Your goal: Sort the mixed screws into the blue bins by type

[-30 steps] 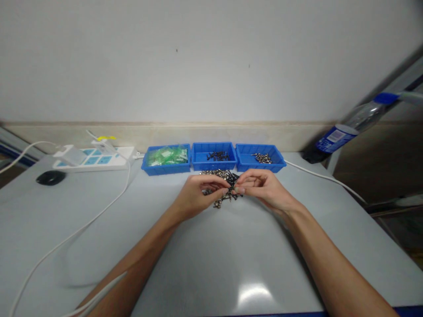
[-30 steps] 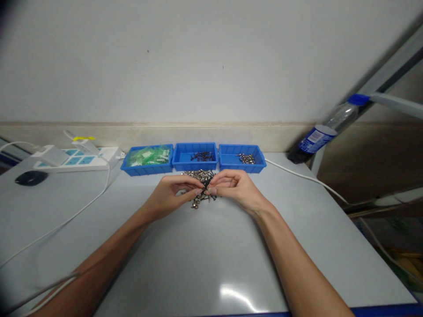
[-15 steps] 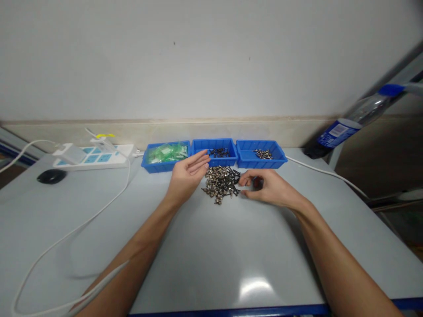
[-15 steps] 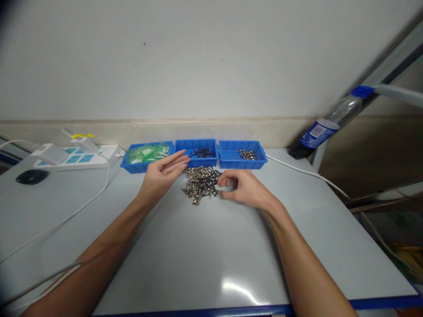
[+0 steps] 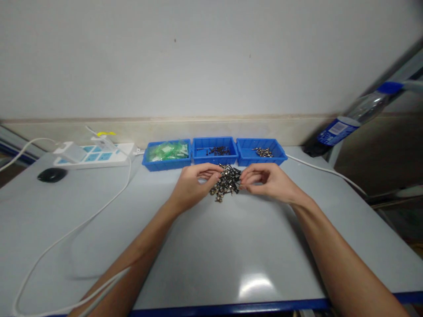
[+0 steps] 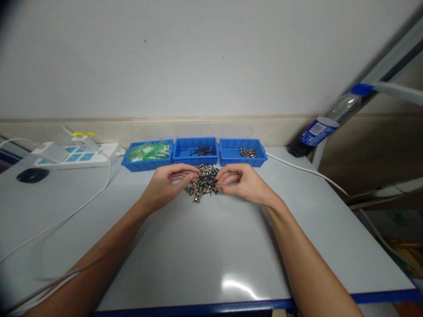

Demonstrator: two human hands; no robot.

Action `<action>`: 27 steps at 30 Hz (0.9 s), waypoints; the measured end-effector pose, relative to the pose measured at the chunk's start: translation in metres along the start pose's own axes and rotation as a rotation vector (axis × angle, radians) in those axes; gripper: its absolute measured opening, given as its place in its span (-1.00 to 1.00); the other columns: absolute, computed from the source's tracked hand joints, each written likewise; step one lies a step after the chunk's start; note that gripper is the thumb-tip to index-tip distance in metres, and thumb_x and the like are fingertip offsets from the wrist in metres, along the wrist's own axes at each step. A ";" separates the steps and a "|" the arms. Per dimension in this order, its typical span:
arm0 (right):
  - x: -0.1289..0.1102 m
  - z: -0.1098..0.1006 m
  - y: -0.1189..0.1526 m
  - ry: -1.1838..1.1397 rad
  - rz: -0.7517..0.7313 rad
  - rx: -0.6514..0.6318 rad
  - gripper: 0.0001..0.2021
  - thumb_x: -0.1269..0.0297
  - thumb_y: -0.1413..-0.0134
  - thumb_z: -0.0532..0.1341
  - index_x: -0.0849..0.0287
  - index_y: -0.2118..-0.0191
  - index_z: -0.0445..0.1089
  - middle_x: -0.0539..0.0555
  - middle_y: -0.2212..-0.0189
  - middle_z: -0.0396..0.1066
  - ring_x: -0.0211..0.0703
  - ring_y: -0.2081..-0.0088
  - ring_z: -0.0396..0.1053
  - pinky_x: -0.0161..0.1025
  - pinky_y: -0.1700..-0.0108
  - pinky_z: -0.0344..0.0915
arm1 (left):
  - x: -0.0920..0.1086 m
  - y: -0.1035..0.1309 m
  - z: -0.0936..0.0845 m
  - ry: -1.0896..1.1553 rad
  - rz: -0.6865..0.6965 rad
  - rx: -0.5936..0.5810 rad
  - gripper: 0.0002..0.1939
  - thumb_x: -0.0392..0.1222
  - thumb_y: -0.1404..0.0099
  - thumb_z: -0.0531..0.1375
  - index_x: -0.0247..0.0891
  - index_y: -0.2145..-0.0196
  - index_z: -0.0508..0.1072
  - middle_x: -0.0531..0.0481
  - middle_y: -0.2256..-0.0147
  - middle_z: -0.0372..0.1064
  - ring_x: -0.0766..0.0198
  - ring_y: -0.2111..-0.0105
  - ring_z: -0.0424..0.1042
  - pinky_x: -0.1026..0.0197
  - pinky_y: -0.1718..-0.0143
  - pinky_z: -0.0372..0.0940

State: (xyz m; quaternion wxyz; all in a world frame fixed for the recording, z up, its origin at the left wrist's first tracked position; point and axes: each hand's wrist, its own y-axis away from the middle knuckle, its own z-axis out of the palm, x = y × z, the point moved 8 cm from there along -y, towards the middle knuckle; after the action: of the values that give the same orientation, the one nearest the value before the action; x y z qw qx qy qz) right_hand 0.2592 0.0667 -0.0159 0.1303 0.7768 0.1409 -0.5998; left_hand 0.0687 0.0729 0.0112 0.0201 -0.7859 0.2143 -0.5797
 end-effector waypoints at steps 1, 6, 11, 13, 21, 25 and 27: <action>-0.001 0.003 0.000 -0.050 0.005 0.003 -0.82 0.41 0.12 0.40 0.16 0.31 0.48 0.07 0.40 0.60 -0.14 0.33 0.58 -0.33 0.30 0.44 | 0.001 0.001 0.003 -0.011 0.015 -0.028 -0.81 -0.24 -0.26 0.24 -0.34 0.20 0.59 -0.13 0.23 0.61 0.21 0.26 0.62 0.23 0.15 0.52; -0.011 0.011 -0.001 -0.192 -0.035 0.039 -0.75 0.37 0.17 0.48 0.16 0.41 0.38 0.03 0.43 0.59 -0.18 0.37 0.58 -0.34 0.31 0.46 | 0.001 0.006 0.017 0.034 0.031 -0.120 -0.77 -0.22 -0.26 0.28 -0.34 0.13 0.57 -0.12 0.25 0.60 0.22 0.27 0.61 0.24 0.19 0.52; -0.013 0.013 0.000 -0.247 -0.053 0.043 -0.65 0.37 0.15 0.49 0.14 0.44 0.25 0.02 0.41 0.58 -0.18 0.37 0.58 -0.30 0.29 0.47 | 0.002 0.008 0.029 0.149 0.010 -0.187 -0.84 -0.21 -0.26 0.30 -0.33 0.22 0.58 -0.10 0.29 0.59 0.24 0.30 0.59 0.27 0.23 0.49; -0.014 0.013 0.000 -0.242 -0.060 0.049 -0.63 0.34 0.14 0.49 0.13 0.45 0.22 0.03 0.41 0.58 -0.17 0.38 0.57 -0.28 0.30 0.47 | 0.000 0.009 0.029 0.181 -0.033 -0.182 -0.84 -0.17 -0.24 0.32 -0.32 0.27 0.58 -0.09 0.33 0.59 0.24 0.33 0.58 0.27 0.27 0.49; -0.015 0.002 0.000 -0.123 -0.081 0.105 -0.68 0.23 0.08 0.47 0.14 0.41 0.29 0.07 0.35 0.56 -0.17 0.33 0.51 -0.21 0.22 0.43 | -0.012 0.003 0.013 0.265 -0.247 -0.060 -0.78 -0.12 -0.12 0.40 -0.33 0.34 0.59 -0.10 0.43 0.59 0.20 0.43 0.60 0.24 0.36 0.51; -0.013 -0.010 0.000 0.193 -0.094 0.163 -0.77 0.25 0.04 0.41 0.15 0.43 0.33 0.02 0.49 0.47 -0.24 0.48 0.38 -0.26 0.36 0.33 | -0.017 -0.010 -0.009 0.258 -0.233 0.164 -0.72 -0.08 -0.09 0.43 -0.36 0.33 0.62 -0.14 0.41 0.61 0.14 0.37 0.62 0.16 0.25 0.54; -0.013 -0.010 0.001 0.301 -0.108 0.154 -0.82 0.28 0.01 0.36 0.15 0.45 0.33 0.00 0.52 0.45 -0.24 0.49 0.35 -0.26 0.37 0.30 | -0.018 -0.016 -0.020 0.279 -0.183 0.261 -0.65 -0.05 -0.09 0.44 -0.38 0.25 0.62 -0.18 0.33 0.63 0.09 0.28 0.63 0.10 0.11 0.53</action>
State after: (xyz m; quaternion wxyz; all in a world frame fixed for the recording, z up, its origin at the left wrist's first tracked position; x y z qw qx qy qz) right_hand 0.2654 0.0693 -0.0005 0.0157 0.8567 0.1539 -0.4920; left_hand 0.0512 0.0980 0.0054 0.0392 -0.7050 0.0657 -0.7051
